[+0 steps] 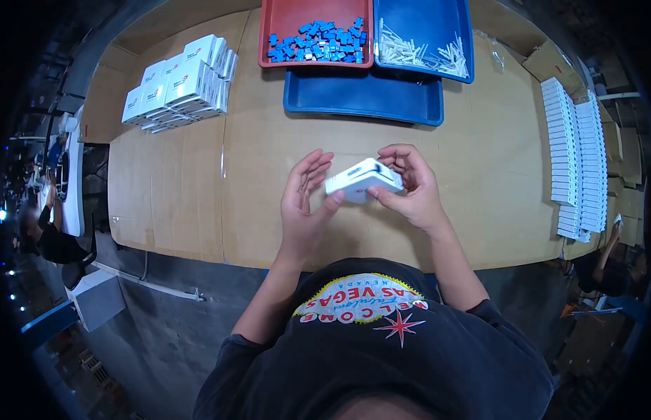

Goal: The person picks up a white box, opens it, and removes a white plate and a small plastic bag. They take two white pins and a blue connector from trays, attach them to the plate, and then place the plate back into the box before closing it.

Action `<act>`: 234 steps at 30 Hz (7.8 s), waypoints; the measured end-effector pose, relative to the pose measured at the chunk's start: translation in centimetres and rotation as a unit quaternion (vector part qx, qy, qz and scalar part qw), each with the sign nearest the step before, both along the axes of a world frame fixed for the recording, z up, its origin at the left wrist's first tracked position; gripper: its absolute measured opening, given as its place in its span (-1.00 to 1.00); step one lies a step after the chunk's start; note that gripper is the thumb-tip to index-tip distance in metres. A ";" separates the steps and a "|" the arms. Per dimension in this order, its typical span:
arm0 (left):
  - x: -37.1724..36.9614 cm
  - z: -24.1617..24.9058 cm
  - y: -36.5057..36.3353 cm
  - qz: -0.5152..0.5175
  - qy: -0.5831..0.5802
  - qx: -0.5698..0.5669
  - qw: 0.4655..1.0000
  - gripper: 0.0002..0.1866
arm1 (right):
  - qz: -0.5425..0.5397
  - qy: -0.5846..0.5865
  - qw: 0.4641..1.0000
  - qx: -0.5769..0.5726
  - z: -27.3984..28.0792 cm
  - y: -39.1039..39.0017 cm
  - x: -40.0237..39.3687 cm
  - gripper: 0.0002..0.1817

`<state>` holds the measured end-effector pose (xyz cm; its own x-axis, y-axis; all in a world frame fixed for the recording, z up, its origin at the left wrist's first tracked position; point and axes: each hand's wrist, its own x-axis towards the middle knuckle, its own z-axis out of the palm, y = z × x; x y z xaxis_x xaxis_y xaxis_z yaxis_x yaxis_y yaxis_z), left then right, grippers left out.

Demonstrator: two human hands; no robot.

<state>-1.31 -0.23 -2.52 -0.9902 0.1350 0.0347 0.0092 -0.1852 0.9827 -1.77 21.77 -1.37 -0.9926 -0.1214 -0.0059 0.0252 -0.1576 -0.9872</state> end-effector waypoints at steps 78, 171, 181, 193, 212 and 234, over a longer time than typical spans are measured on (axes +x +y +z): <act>0.5 2.8 0.2 -0.052 0.060 -0.014 0.997 -0.61 | 0.045 0.034 0.998 -0.006 0.1 0.2 1.3 -0.59; 2.6 -9.3 6.3 -0.081 0.159 -0.304 0.936 -0.52 | -0.750 -0.068 0.568 0.333 -13.4 52.8 12.4 -0.35; 2.6 -8.3 6.9 -0.054 0.194 -0.359 0.911 -0.58 | -0.733 -0.036 0.566 0.376 -15.7 54.5 13.3 -0.36; 2.1 -8.4 5.1 -0.011 0.226 -0.363 0.904 -0.65 | -0.531 -0.010 0.715 0.454 -14.1 35.1 13.3 -0.58; -0.8 -10.1 -13.4 0.398 0.014 -0.233 0.887 -0.75 | 0.005 0.113 0.987 0.114 1.0 -12.5 -16.0 -0.89; -0.9 -8.7 -13.5 0.342 0.071 -0.367 0.862 -0.76 | 0.027 -0.126 0.983 0.133 -0.3 -28.2 -37.1 -0.51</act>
